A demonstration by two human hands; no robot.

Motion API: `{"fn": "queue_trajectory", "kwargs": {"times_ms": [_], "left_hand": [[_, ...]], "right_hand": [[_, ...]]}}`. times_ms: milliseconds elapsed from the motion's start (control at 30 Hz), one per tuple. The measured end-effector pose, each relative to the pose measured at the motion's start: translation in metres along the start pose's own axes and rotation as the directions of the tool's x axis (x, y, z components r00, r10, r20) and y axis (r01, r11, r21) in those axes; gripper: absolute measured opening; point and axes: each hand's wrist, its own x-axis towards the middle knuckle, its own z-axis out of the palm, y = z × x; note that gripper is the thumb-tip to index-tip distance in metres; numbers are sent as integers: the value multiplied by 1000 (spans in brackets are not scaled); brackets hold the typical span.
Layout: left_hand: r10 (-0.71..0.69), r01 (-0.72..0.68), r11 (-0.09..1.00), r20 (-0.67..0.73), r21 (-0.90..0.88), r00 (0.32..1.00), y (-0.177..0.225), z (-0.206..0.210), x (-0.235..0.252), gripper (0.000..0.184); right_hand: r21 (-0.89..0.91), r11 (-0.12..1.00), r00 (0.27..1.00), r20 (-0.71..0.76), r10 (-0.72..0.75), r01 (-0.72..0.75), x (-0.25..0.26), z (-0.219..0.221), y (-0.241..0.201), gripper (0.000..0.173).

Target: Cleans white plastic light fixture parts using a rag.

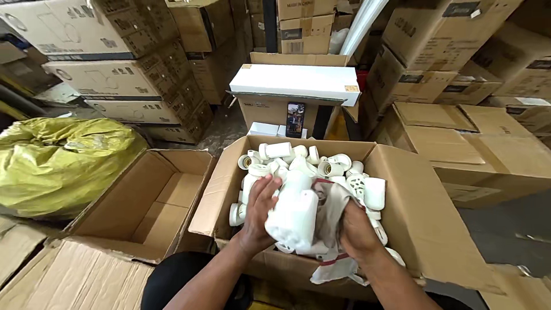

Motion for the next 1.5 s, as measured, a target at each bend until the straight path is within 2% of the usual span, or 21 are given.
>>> {"fn": "queue_trajectory", "kwargs": {"times_ms": [33, 100, 167, 233, 300, 433, 500, 567, 633, 667, 700, 800, 867, 900, 1033, 1100, 1167, 1233, 1333, 1433, 1500], "left_hand": [[-220, 203, 962, -80, -185, 972, 9, 4, 2, 75], [-700, 561, 678, -185, -475, 690, 13, 2, 21, 87], [-908, 562, 377, -173, -737, 382, -15, -17, 37, 56], [-977, 434, 208, -165, -877, 136, -47, -44, 44, 41], [-972, 352, 218, -235, -910, -5, -68, -74, 39, 45], [-897, 289, 390, -431, -874, -95, -77, -118, 38, 67], [-898, 383, 397, -439, -834, -25, -70, -118, 38, 68], [-906, 627, 408, -381, -664, 186, -60, -99, 32, 55], [-858, 810, 511, -125, -286, 497, -46, -71, 29, 44], [-787, 788, 612, 48, -73, 615, -44, -56, 28, 42], [-718, 708, 692, 224, 140, 659, -41, -41, 27, 49], [-681, 389, 730, 550, 562, 484, -30, -4, 23, 82], [-696, 274, 715, 618, 643, 365, -29, 7, 24, 79], [-693, 268, 718, 624, 642, 361, -29, 8, 28, 74], [-654, 533, 755, 496, 382, 571, -27, 0, 43, 71], [-606, 594, 786, 410, 173, 682, -22, 3, 46, 67], [-544, 578, 816, 348, 8, 763, -11, 11, 47, 60], [-494, 554, 825, 331, -114, 804, 6, 20, 49, 55], [-416, 499, 825, 310, -267, 855, 27, 31, 48, 59], [-434, 504, 752, 257, -426, 864, 33, 37, 45, 69], [-472, 561, 745, 308, -362, 826, 41, 47, 38, 87]], "right_hand": [[-21, 999, 999, -34, -26, 26, 0, -1, -3, 40], [-59, 997, 990, -127, -58, 51, 1, 0, -12, 40], [-40, 995, 983, -153, -101, 96, 6, -5, -23, 42], [26, 988, 982, -121, -145, 150, 12, -16, -32, 45], [75, 979, 977, -116, -179, 188, 17, -24, -38, 46], [89, 955, 955, -125, -270, 281, 20, -34, -53, 45], [-42, 939, 935, -90, -343, 341, 15, -42, -56, 39], [-156, 898, 904, -54, -425, 412, 11, -51, -58, 30], [-182, 860, 870, -41, -492, 477, 10, -58, -63, 33], [-181, 845, 854, -43, -518, 504, 11, -62, -67, 36], [-159, 831, 836, -50, -546, 533, 12, -68, -70, 40], [-10, 769, 760, -141, -634, 639, 11, -84, -77, 54], [61, 731, 728, -176, -662, 680, 11, -90, -79, 55], [80, 733, 734, -166, -659, 676, 12, -91, -80, 52], [7, 861, 857, -108, -505, 508, 23, -88, -67, 39], [-194, 885, 889, -101, -446, 422, 20, -85, -46, 30], [-573, 716, 899, 86, -430, 398, 4, -83, -27, 18], [-784, 439, 893, 330, -306, 440, -10, -62, -19, 26], [-722, 529, 887, 437, -151, 446, -2, -44, -7, 68], [-694, 525, 870, 400, -287, 492, 0, -43, -6, 34], [-753, 354, 796, 357, -489, 555, 3, -48, -8, 19]]}}
